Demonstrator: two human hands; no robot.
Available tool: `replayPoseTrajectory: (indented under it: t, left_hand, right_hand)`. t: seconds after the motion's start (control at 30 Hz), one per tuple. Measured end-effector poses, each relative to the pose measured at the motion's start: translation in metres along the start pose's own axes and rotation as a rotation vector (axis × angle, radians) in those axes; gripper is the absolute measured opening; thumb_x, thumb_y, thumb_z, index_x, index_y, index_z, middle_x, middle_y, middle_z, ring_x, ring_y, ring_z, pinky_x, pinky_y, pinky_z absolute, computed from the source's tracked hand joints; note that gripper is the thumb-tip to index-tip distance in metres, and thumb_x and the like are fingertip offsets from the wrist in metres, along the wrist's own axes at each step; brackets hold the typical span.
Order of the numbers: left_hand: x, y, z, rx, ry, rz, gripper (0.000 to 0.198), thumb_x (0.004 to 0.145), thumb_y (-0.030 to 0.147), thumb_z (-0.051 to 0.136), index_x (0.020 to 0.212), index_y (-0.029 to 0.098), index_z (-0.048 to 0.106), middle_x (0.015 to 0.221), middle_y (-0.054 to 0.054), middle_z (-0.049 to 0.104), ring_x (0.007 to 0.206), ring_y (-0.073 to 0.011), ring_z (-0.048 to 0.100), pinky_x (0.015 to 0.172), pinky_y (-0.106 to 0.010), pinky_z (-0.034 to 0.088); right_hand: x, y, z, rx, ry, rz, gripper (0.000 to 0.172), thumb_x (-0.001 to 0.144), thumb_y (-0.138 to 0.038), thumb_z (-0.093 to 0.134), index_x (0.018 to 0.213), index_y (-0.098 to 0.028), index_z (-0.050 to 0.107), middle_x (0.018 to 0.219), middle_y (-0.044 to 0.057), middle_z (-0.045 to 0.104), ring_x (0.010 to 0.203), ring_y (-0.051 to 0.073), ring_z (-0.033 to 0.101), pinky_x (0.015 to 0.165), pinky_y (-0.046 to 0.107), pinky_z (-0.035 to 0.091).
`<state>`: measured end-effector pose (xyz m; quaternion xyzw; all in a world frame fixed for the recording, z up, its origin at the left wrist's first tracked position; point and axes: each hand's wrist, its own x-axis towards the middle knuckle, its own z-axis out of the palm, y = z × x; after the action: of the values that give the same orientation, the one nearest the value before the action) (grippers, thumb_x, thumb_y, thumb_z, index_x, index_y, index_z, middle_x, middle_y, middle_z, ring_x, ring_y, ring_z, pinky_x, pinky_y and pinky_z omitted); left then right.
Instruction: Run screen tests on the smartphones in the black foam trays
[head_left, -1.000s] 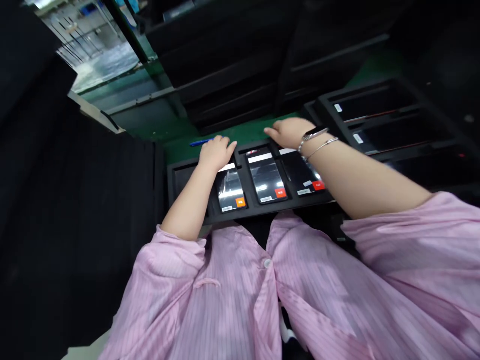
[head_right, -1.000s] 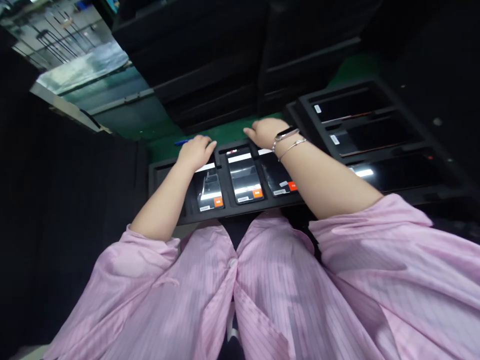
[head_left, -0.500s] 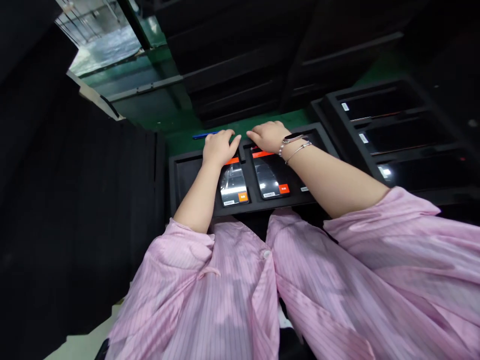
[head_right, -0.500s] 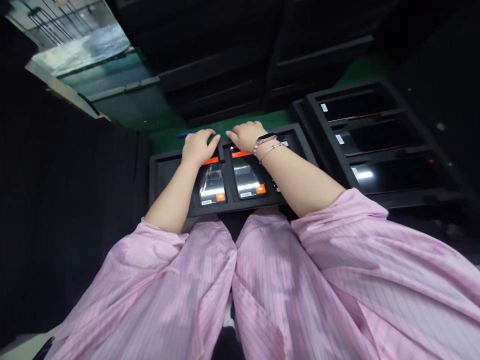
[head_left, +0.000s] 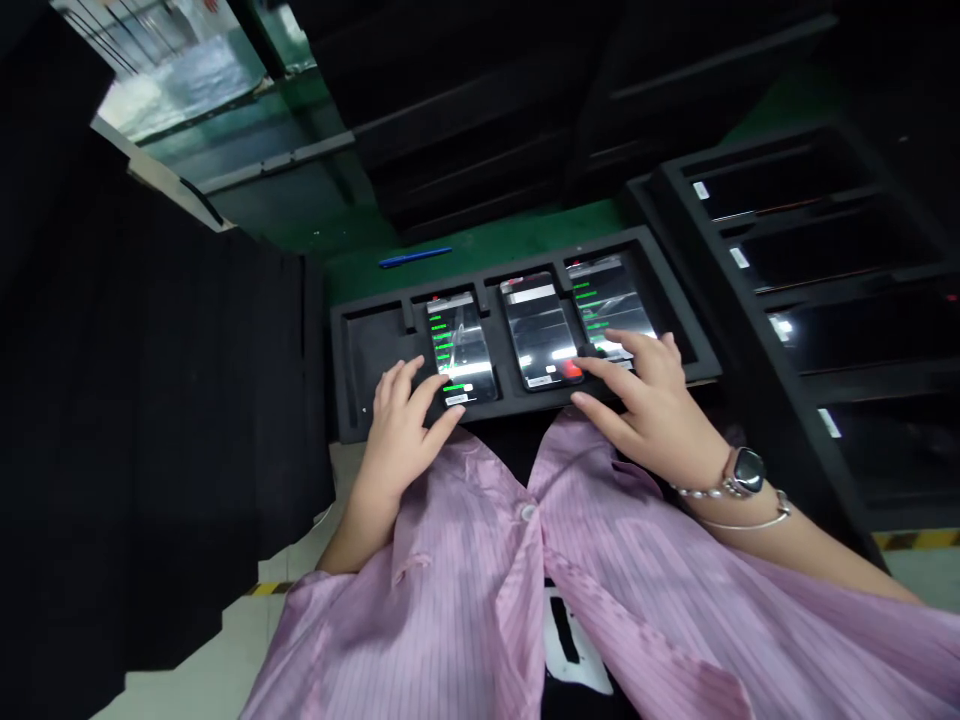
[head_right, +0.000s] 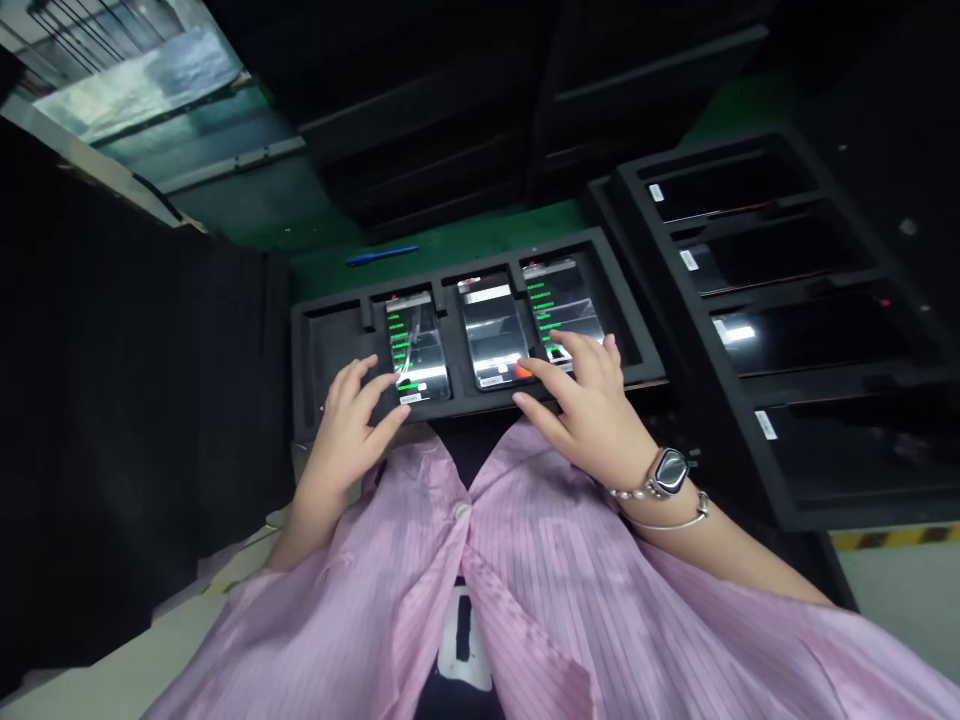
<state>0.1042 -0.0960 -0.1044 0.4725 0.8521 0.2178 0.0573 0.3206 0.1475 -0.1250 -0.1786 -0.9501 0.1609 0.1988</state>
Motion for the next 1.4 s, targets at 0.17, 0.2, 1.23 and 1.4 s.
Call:
replayPoseTrajectory:
  t: [0.17,0.2,1.23,1.4]
  left_hand:
    - [0.018,0.003,0.006,0.154,-0.148,-0.082,0.056,0.095,0.061,0.064,0.139,0.028,0.065,0.165,-0.014,0.04,0.156,-0.0452,0.026,0.124,-0.068,0.029]
    - [0.025,0.003,0.005,0.172,-0.15,-0.09,0.057,0.094,0.063,0.063,0.14,0.028,0.065,0.165,-0.014,0.039,0.156,-0.0459,0.024,0.124,-0.069,0.027]
    - [0.034,-0.007,0.012,0.03,0.047,0.047,0.037,0.099,0.043,0.061,0.131,0.024,0.066,0.138,-0.009,0.068,0.13,-0.03,0.062,0.116,-0.048,0.046]
    - [0.01,-0.033,-0.01,0.005,0.207,-0.044,0.051,0.099,0.047,0.061,0.144,0.023,0.055,0.15,-0.014,0.058,0.142,-0.0298,0.053,0.121,-0.048,0.042]
  right_hand:
    - [0.014,0.001,0.017,-0.161,-0.145,0.066,0.051,0.102,-0.058,0.046,0.13,-0.023,0.07,0.153,0.024,0.045,0.137,0.047,0.046,0.11,0.085,0.027]
    - [0.022,0.003,0.019,-0.18,-0.151,0.077,0.051,0.101,-0.058,0.046,0.128,-0.023,0.071,0.153,0.023,0.046,0.137,0.047,0.046,0.109,0.085,0.027]
    - [0.022,0.001,0.018,0.029,-0.112,-0.089,0.054,0.105,-0.049,0.043,0.146,-0.016,0.052,0.148,0.014,0.059,0.15,0.033,0.043,0.128,0.061,0.026]
    - [0.014,0.04,0.005,-0.052,-0.017,0.095,0.058,0.101,-0.051,0.046,0.144,-0.011,0.051,0.14,0.022,0.062,0.146,0.039,0.045,0.123,0.066,0.03]
